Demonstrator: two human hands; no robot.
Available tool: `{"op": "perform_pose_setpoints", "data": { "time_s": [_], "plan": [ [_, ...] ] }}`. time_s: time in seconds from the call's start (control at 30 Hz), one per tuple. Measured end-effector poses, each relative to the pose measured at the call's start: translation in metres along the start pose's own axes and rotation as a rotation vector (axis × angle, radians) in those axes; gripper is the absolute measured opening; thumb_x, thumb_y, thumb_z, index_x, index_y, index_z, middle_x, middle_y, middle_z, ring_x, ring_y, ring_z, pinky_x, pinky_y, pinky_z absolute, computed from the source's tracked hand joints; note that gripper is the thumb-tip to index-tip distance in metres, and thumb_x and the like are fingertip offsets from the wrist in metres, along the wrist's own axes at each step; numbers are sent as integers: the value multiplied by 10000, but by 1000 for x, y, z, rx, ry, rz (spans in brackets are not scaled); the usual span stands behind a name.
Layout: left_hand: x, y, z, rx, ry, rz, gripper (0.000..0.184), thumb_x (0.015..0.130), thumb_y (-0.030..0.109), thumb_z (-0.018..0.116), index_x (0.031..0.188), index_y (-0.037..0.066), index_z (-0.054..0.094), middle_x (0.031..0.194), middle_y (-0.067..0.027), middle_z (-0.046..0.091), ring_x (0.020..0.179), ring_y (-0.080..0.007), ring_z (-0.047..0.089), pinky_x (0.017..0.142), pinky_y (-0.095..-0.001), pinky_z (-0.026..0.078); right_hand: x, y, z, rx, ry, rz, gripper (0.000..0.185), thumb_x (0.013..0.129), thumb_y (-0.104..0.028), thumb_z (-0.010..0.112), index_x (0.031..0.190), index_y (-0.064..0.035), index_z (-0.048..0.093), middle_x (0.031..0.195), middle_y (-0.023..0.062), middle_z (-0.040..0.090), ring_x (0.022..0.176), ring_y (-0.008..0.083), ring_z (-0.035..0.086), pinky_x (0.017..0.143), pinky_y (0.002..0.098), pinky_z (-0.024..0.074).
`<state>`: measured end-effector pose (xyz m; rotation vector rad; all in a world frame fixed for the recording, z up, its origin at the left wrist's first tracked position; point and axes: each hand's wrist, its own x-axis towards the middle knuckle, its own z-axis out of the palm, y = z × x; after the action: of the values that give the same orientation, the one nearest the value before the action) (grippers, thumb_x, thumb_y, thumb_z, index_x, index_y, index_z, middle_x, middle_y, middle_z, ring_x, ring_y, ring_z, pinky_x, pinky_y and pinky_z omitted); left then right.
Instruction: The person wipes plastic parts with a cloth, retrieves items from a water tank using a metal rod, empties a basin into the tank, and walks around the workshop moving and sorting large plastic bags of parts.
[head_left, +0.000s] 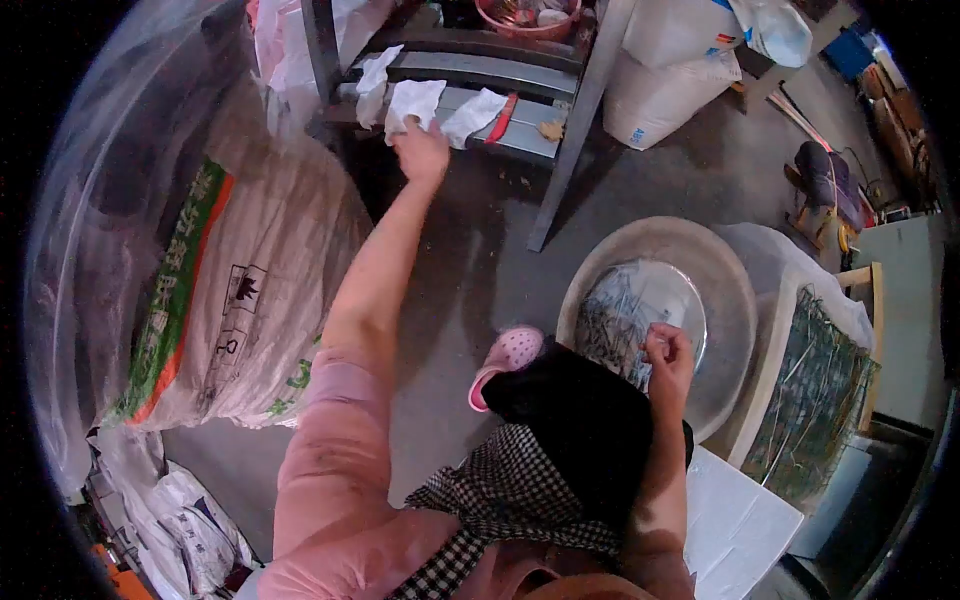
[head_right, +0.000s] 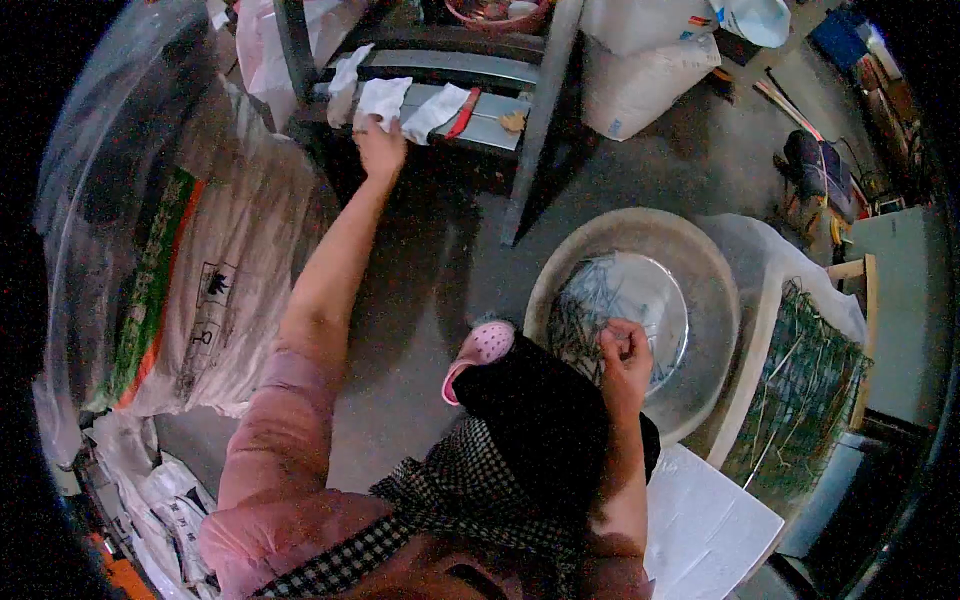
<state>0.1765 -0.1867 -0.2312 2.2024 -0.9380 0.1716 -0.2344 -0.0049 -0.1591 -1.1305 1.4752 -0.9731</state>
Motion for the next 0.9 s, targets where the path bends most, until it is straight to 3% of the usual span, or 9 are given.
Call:
{"op": "perform_pose_setpoints", "data": {
  "time_s": [0.07,0.17,0.2,0.27,0.33,0.4,0.47,0.7,0.9],
  "plan": [
    [19,-27,-2,30,45,107,311,763,266,548,1021,99,503,1072,-269,381,928,-406,443,791,-446,395,0,1,-1,-40,-3,13,142,792,-81,557,920,-26,531,794,28,550,660,80,512,588,207,398],
    [41,-32,-18,305,77,-25,277,777,268,515,1047,205,519,1127,-259,335,971,-420,405,804,-460,386,2,8,-3,-34,13,-11,145,794,-88,556,930,-39,540,748,15,548,624,70,481,571,201,380],
    [59,-52,-6,194,-3,-83,321,777,274,499,1082,175,515,1157,-234,341,1016,-418,389,825,-475,380,3,6,-4,-60,-7,-1,151,793,-81,557,937,-39,541,748,12,548,619,69,474,573,198,377],
    [113,-135,43,289,-220,256,370,776,297,491,1103,125,509,1184,-197,382,1076,-402,370,850,-492,366,4,5,-4,-85,-18,11,158,791,-73,558,944,-39,541,748,9,548,615,68,467,574,196,374],
    [138,-152,32,458,-314,301,395,776,314,489,1110,102,505,1183,-183,408,1108,-394,348,867,-500,350,4,5,-2,-80,-24,23,163,787,-46,556,949,-33,539,757,10,546,632,68,475,592,192,378],
    [145,-148,27,628,-407,341,423,776,330,486,1116,80,502,1183,-168,434,1141,-386,327,885,-508,334,4,5,-2,-91,-21,10,167,788,-36,554,954,-32,536,764,11,545,639,69,479,599,195,383],
    [138,-137,6,328,-360,9,452,779,356,479,1134,75,485,1201,-163,431,1150,-398,324,912,-519,299,3,6,0,-102,-24,-2,172,789,-27,551,959,-30,533,772,13,544,645,71,482,605,197,389],
    [50,-63,-21,336,-33,162,413,792,323,495,1113,69,439,1122,-296,372,1028,-459,383,875,-537,298,4,17,-5,-119,-44,-2,172,797,-44,548,965,-25,521,823,32,561,694,92,525,641,224,428],
    [20,-61,-3,360,-214,325,315,801,329,490,1035,118,472,1106,-127,437,1084,-327,371,862,-583,263,6,20,-13,-200,-35,5,199,774,-81,580,963,-43,529,845,56,573,721,109,536,635,251,440]
  ]
}}
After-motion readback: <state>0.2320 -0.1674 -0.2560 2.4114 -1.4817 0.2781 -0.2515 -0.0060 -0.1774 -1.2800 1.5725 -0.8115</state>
